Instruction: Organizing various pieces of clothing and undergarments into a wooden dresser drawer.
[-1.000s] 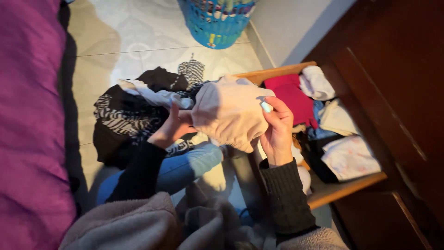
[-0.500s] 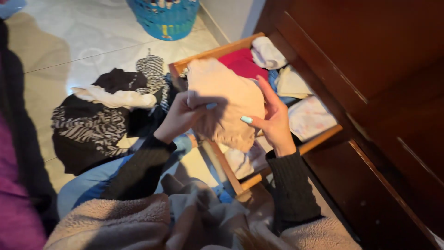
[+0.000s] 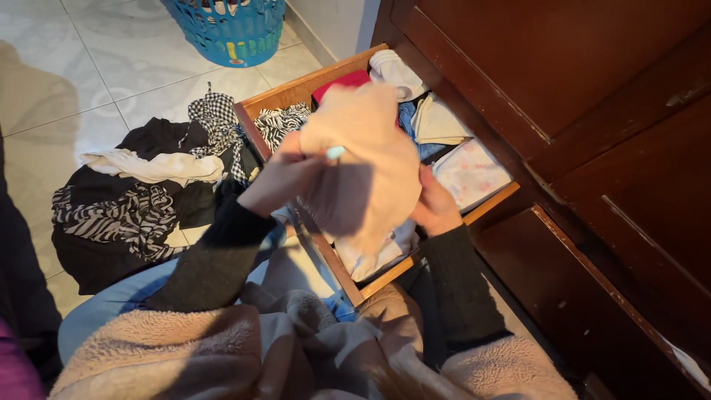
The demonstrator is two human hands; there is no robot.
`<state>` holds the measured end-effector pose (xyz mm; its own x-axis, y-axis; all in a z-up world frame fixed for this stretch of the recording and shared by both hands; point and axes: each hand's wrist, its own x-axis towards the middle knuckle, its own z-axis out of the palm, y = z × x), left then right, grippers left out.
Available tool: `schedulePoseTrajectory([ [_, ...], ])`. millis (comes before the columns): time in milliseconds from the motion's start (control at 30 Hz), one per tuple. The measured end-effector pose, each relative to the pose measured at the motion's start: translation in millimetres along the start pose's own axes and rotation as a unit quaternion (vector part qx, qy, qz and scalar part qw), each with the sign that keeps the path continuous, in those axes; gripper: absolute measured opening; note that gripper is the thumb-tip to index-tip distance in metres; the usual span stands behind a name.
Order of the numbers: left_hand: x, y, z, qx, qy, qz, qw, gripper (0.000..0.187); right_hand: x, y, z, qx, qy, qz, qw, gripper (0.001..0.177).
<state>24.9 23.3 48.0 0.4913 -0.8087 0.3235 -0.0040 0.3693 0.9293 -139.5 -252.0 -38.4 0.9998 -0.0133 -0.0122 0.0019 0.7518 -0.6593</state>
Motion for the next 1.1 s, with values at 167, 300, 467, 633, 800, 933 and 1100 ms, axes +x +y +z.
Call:
schedulePoseTrajectory([
  [167,0,11,-7,-0.063,0.052,0.0,0.997,0.02,3,-31,51,0.042,-0.068,-0.083,0.993,0.066],
  [300,1,-7,-18,-0.094,0.077,-0.001,0.993,0.022,11,-42,38,0.133,0.039,-0.14,0.98,0.051],
  [467,18,1,-22,0.011,0.116,0.019,0.993,0.022,4,-56,104,-0.062,-0.002,-0.288,0.956,0.065],
  [633,30,9,-26,0.499,0.245,0.049,0.83,0.022,11,-85,95,-0.297,0.063,-0.274,0.912,0.083],
  [800,45,11,-33,0.212,0.138,0.242,0.937,0.018,17,-117,65,-0.642,0.203,-0.38,0.634,0.039],
  [933,48,7,-22,0.025,0.138,0.157,0.978,0.019,8,-125,94,-0.657,0.121,-0.449,0.593,0.032],
  [1100,44,2,-17,-0.025,0.082,0.112,0.99,0.037,1,-115,117,-0.39,0.207,-0.331,0.834,0.055],
])
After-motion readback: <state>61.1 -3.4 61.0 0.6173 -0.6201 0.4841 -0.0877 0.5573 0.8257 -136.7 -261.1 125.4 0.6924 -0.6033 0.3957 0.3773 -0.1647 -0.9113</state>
